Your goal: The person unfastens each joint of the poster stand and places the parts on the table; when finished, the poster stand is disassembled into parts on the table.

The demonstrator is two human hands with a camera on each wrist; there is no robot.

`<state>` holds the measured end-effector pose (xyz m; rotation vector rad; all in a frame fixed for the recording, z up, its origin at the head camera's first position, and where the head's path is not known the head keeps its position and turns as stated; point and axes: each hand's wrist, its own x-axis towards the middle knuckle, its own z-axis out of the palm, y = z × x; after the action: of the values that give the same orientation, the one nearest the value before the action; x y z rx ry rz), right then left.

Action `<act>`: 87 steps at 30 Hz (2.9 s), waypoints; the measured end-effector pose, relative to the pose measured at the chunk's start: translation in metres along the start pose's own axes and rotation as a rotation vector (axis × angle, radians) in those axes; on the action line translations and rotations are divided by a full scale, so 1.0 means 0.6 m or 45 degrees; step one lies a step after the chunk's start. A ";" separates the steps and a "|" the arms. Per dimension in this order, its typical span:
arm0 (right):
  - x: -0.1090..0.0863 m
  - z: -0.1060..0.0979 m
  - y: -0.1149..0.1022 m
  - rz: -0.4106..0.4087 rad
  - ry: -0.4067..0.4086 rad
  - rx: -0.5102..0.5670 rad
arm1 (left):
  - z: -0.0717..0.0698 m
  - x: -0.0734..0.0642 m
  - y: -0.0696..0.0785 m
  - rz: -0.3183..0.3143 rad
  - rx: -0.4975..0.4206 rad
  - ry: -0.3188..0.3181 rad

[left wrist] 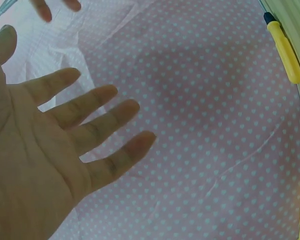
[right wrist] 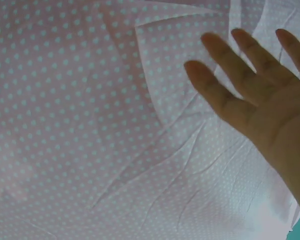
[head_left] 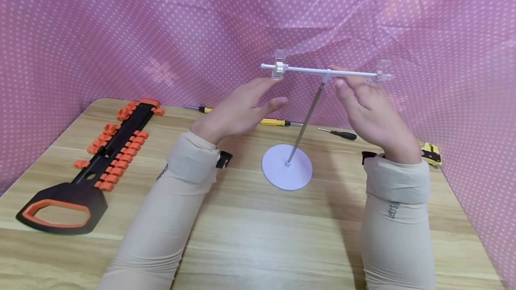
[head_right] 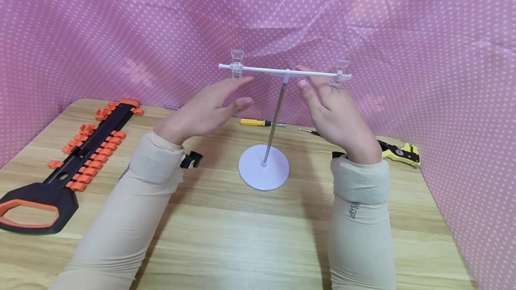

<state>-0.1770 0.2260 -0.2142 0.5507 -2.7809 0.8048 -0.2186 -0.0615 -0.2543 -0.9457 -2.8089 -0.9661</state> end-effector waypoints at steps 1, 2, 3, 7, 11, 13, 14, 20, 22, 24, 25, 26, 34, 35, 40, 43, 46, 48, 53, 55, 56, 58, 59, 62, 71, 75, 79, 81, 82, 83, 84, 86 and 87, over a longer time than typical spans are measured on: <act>-0.001 -0.001 -0.002 0.006 -0.011 0.020 | 0.000 0.001 0.002 0.006 -0.009 0.002; -0.002 -0.001 -0.003 0.002 -0.025 0.049 | 0.001 0.001 0.004 0.006 -0.017 0.002; -0.002 0.000 -0.004 -0.002 -0.042 0.086 | 0.002 0.001 0.006 0.007 -0.029 0.000; -0.003 0.002 -0.006 0.005 -0.118 0.245 | 0.005 0.002 0.011 0.013 -0.083 -0.023; -0.005 0.005 -0.007 -0.007 -0.144 0.365 | 0.010 0.001 0.016 0.015 -0.144 -0.037; -0.005 0.006 -0.008 -0.025 -0.138 0.396 | 0.013 0.001 0.018 0.013 -0.177 -0.044; -0.005 0.007 -0.009 -0.028 -0.133 0.403 | 0.015 0.002 0.019 0.013 -0.192 -0.046; 0.002 0.014 -0.011 -0.068 -0.119 0.460 | 0.023 0.005 0.025 0.019 -0.266 -0.059; 0.005 0.018 -0.012 -0.096 -0.113 0.492 | 0.025 0.006 0.027 0.027 -0.287 -0.062; 0.008 0.023 -0.012 -0.122 -0.093 0.536 | 0.027 0.007 0.028 0.037 -0.314 -0.073; 0.009 0.026 -0.013 -0.134 -0.084 0.547 | 0.028 0.008 0.029 0.041 -0.324 -0.080; 0.010 0.027 -0.015 -0.138 -0.075 0.553 | 0.028 0.008 0.030 0.044 -0.332 -0.089; 0.015 0.037 -0.024 -0.172 -0.027 0.570 | 0.040 0.009 0.036 0.064 -0.388 -0.160; 0.016 0.038 -0.025 -0.178 -0.018 0.579 | 0.042 0.010 0.036 0.072 -0.405 -0.164; 0.019 0.042 -0.026 -0.225 0.025 0.638 | 0.050 0.012 0.038 0.086 -0.438 -0.158; 0.020 0.045 -0.027 -0.242 0.047 0.662 | 0.054 0.013 0.038 0.102 -0.433 -0.144; 0.021 0.048 -0.029 -0.239 0.055 0.690 | 0.058 0.014 0.038 0.124 -0.438 -0.139; 0.021 0.050 -0.030 -0.236 0.057 0.721 | 0.060 0.015 0.039 0.132 -0.446 -0.141; 0.022 0.053 -0.030 -0.235 0.055 0.794 | 0.067 0.016 0.040 0.120 -0.514 -0.153; 0.022 0.054 -0.030 -0.234 0.055 0.789 | 0.070 0.017 0.041 0.113 -0.553 -0.163; 0.022 0.054 -0.030 -0.232 0.056 0.783 | 0.072 0.018 0.040 0.111 -0.574 -0.171; 0.023 0.054 -0.030 -0.230 0.053 0.784 | 0.075 0.019 0.040 0.108 -0.615 -0.191; 0.023 0.055 -0.030 -0.228 0.052 0.785 | 0.076 0.019 0.040 0.107 -0.634 -0.200; 0.023 0.055 -0.029 -0.222 0.049 0.810 | 0.081 0.020 0.040 0.107 -0.677 -0.224; 0.025 0.058 -0.026 -0.218 0.059 0.857 | 0.097 0.024 0.041 0.072 -0.727 -0.267; 0.025 0.059 -0.025 -0.221 0.060 0.889 | 0.102 0.025 0.041 0.071 -0.753 -0.294; 0.024 0.060 -0.023 -0.222 0.033 1.033 | 0.107 0.027 0.042 0.071 -0.728 -0.293; 0.023 0.061 -0.021 -0.226 0.009 1.115 | 0.109 0.028 0.044 0.075 -0.693 -0.298; 0.023 0.061 -0.020 -0.230 -0.002 1.149 | 0.110 0.028 0.044 0.075 -0.673 -0.302; 0.022 0.062 -0.018 -0.235 -0.014 1.178 | 0.111 0.028 0.045 0.076 -0.654 -0.308; 0.022 0.062 -0.017 -0.239 -0.024 1.203 | 0.112 0.029 0.046 0.077 -0.635 -0.314; 0.022 0.063 -0.014 -0.247 -0.038 1.238 | 0.113 0.028 0.047 0.076 -0.612 -0.324; 0.022 0.063 -0.013 -0.251 -0.043 1.253 | 0.113 0.028 0.048 0.073 -0.604 -0.329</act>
<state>-0.1888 0.1954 -0.2382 0.9445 -2.1229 2.0909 -0.2050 0.0038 -0.2897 -1.2686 -2.7768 -1.6582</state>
